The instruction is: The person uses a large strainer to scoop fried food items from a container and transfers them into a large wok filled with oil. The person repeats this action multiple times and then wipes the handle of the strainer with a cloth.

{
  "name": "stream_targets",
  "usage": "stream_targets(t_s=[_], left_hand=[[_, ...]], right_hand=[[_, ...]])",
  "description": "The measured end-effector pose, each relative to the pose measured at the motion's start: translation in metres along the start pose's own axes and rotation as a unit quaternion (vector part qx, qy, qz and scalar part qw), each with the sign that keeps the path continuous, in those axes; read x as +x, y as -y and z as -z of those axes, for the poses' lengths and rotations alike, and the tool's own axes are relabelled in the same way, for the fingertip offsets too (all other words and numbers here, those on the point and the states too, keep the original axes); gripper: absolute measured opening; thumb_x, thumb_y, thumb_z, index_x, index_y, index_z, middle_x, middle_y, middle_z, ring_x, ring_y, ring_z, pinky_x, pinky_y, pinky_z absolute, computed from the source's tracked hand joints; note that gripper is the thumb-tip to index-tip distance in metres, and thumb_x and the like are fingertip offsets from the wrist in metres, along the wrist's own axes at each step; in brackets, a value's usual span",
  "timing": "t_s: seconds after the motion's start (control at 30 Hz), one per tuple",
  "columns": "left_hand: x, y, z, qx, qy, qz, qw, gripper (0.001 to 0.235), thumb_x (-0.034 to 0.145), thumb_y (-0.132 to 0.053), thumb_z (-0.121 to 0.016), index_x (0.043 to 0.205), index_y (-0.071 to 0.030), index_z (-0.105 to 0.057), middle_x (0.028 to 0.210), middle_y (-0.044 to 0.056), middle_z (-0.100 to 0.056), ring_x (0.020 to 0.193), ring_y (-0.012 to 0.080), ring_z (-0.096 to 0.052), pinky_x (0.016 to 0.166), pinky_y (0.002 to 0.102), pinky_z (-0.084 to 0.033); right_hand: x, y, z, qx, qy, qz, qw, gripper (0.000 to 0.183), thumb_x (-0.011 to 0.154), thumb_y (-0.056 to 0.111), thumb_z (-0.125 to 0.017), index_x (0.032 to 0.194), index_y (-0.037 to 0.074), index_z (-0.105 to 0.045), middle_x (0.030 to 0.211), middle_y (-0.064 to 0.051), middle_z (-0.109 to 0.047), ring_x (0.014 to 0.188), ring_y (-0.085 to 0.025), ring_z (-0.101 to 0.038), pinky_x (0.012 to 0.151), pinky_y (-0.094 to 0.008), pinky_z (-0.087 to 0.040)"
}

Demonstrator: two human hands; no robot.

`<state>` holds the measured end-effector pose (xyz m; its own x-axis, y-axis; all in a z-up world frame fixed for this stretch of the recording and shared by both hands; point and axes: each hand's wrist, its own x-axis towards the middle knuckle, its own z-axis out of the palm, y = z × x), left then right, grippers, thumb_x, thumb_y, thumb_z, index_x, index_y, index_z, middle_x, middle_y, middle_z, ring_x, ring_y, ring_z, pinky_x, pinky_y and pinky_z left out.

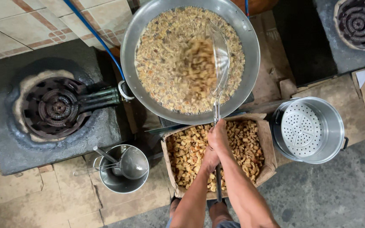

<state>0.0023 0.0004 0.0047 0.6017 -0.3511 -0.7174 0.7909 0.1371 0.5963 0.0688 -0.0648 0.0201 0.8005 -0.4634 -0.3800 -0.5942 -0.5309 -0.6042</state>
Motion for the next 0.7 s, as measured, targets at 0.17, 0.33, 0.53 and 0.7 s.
stream_targets(t_s=[0.17,0.33,0.53,0.7], left_hand=[[-0.014,-0.031,-0.006,-0.011,0.049,-0.056,0.997,0.066,0.077,-0.031,-0.078,0.133,-0.005,-0.055,0.126,0.012,-0.061,0.115,0.0248,-0.059,0.099,0.043,-0.052],[-0.018,-0.046,-0.008,-0.001,0.048,-0.044,0.998,0.078,0.075,-0.029,-0.080,0.141,0.000,-0.050,0.132,0.018,-0.059,0.123,0.0302,-0.058,0.104,0.044,-0.052],[-0.007,-0.025,0.010,-0.002,0.024,-0.051,0.998,0.067,0.079,-0.030,-0.080,0.134,0.001,-0.056,0.120,0.012,-0.066,0.109,0.0236,-0.063,0.093,0.041,-0.054],[-0.019,-0.032,0.036,0.024,-0.017,-0.055,0.998,0.040,0.083,-0.012,-0.075,0.114,0.003,-0.057,0.087,0.012,-0.067,0.065,0.0204,-0.062,0.056,0.035,-0.052]], right_hand=[[-0.011,0.043,0.021,-0.013,0.062,-0.088,0.994,0.042,0.092,-0.005,-0.056,0.128,-0.007,-0.036,0.107,-0.025,-0.059,0.087,-0.032,-0.070,0.066,-0.036,-0.063],[-0.011,0.060,0.028,0.027,0.034,-0.067,0.997,0.045,0.087,-0.010,-0.059,0.126,-0.007,-0.035,0.114,-0.026,-0.049,0.085,-0.030,-0.067,0.064,-0.030,-0.065],[-0.018,0.073,0.031,-0.015,0.086,-0.124,0.988,0.046,0.091,-0.005,-0.057,0.132,0.000,-0.036,0.104,-0.020,-0.060,0.085,-0.030,-0.071,0.065,-0.035,-0.065],[-0.029,0.077,0.039,0.137,0.131,-0.070,0.979,0.031,0.100,0.023,-0.059,0.126,0.007,-0.052,0.107,-0.014,-0.068,0.094,-0.027,-0.071,0.082,-0.044,-0.061]])
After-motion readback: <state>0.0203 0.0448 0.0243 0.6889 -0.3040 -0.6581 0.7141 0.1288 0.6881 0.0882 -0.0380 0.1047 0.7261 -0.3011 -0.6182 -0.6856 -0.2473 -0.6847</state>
